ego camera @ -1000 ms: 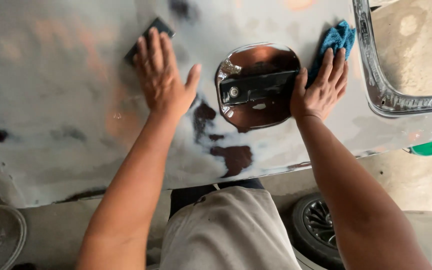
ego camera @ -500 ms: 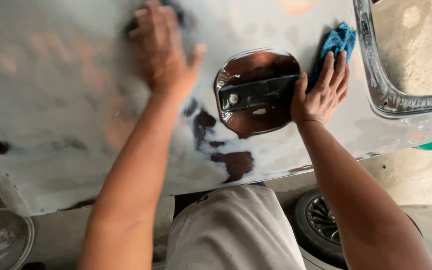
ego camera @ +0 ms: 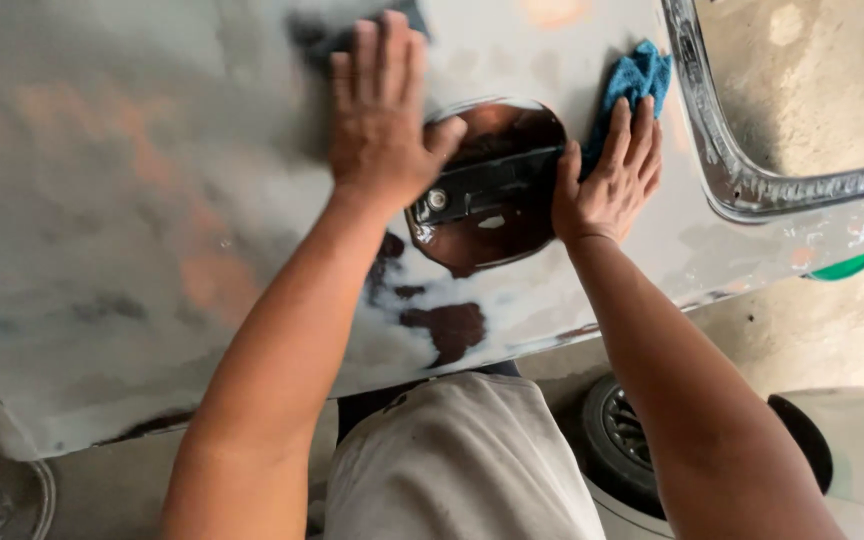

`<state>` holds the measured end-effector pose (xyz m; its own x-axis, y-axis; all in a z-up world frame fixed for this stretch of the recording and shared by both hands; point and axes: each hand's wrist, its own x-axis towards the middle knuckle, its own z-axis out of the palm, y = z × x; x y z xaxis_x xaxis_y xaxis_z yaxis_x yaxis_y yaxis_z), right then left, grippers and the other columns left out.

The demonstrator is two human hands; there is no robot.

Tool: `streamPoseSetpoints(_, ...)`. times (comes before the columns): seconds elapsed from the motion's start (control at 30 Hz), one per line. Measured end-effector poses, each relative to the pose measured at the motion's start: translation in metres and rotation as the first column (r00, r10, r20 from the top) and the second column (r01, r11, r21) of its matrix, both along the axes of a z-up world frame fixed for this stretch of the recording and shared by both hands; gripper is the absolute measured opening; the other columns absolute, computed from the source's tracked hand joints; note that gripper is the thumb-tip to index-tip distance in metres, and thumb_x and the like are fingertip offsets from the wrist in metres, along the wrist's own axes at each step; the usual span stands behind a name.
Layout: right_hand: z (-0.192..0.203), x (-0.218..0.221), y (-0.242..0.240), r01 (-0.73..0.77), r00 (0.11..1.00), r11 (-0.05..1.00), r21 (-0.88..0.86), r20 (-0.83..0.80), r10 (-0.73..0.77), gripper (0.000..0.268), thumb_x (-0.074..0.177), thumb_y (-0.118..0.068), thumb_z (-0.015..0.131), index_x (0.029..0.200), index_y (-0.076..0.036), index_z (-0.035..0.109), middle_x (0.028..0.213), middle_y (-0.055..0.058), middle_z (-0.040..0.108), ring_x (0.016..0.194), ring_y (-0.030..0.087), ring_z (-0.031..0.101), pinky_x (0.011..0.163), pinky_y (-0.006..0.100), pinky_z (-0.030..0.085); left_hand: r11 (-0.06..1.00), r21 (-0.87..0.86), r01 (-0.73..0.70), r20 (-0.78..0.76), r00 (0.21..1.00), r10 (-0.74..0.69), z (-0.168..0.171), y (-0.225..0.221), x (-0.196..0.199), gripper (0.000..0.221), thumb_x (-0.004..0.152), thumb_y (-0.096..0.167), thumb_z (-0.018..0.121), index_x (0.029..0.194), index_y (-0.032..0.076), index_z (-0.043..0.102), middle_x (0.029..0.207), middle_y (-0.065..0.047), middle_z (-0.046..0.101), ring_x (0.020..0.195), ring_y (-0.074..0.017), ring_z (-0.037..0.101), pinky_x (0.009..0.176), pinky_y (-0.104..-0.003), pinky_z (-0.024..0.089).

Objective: The person scrubs a white car door panel with a blue cloth and a small abrasive pad, focusing on the area around the door handle. They dip the cloth into a green bucket of water to rinse it and continue scrubbing the surface.

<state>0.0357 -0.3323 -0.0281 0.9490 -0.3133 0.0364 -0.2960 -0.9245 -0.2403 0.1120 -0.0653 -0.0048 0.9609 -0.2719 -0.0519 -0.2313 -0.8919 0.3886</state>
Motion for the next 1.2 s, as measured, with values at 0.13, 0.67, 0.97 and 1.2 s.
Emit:
streamPoseSetpoints(0.13, 0.002, 0.002, 0.005, 0.007, 1.0, 1.0, 0.009, 0.002, -0.007, 0.07, 0.105, -0.039, 0.062, 0.165, -0.014, 0.035, 0.173, 0.013, 0.027, 0.158, 0.039, 0.024, 0.128, 0.053, 0.017, 0.987, -0.014, 0.162, -0.02, 0.987, -0.162, 0.005, 0.006, -0.034, 0.092, 0.105, 0.061, 0.058, 0.166, 0.0, 0.026, 0.173, -0.019, 0.014, 0.159, -0.0413, 0.012, 0.129, -0.06, 0.011)
streamPoseSetpoints(0.67, 0.004, 0.002, -0.03, -0.094, 0.995, 0.986, 0.14, -0.017, 0.097, 0.073, 0.105, -0.044, 0.058, 0.165, -0.012, 0.031, 0.173, 0.014, 0.02, 0.16, 0.038, 0.018, 0.128, 0.055, 0.011, 0.991, 0.133, 0.012, -0.065, 0.998, -0.003, 0.014, -0.076, -0.025, 0.088, 0.105, 0.06, 0.052, 0.166, 0.002, 0.025, 0.173, -0.018, 0.013, 0.159, -0.041, 0.011, 0.127, -0.059, 0.009)
streamPoseSetpoints(0.97, 0.027, -0.025, -0.155, -0.55, 0.778, 0.817, 0.174, -0.25, 0.576, 0.077, 0.1, -0.045, 0.057, 0.164, -0.012, 0.029, 0.173, 0.014, 0.018, 0.16, 0.035, 0.015, 0.128, 0.052, 0.008, 0.979, 0.015, 0.204, -0.057, 0.978, -0.203, 0.011, -0.173, -0.026, 0.086, 0.102, 0.052, 0.059, 0.162, -0.002, 0.028, 0.172, -0.02, 0.017, 0.158, -0.0419, 0.013, 0.128, -0.056, 0.012)
streamPoseSetpoints(1.2, 0.027, -0.037, -0.157, -0.483, 0.833, 0.854, 0.193, -0.2, 0.516, 0.081, 0.095, -0.042, 0.059, 0.162, -0.007, 0.031, 0.171, 0.019, 0.019, 0.157, 0.04, 0.019, 0.126, 0.054, 0.013, 0.977, 0.137, -0.164, 0.01, 0.986, 0.164, 0.014, -0.143, 0.0, 0.085, 0.109, 0.051, 0.06, 0.165, -0.004, 0.028, 0.173, -0.022, 0.019, 0.159, -0.0415, 0.013, 0.129, -0.058, 0.013)
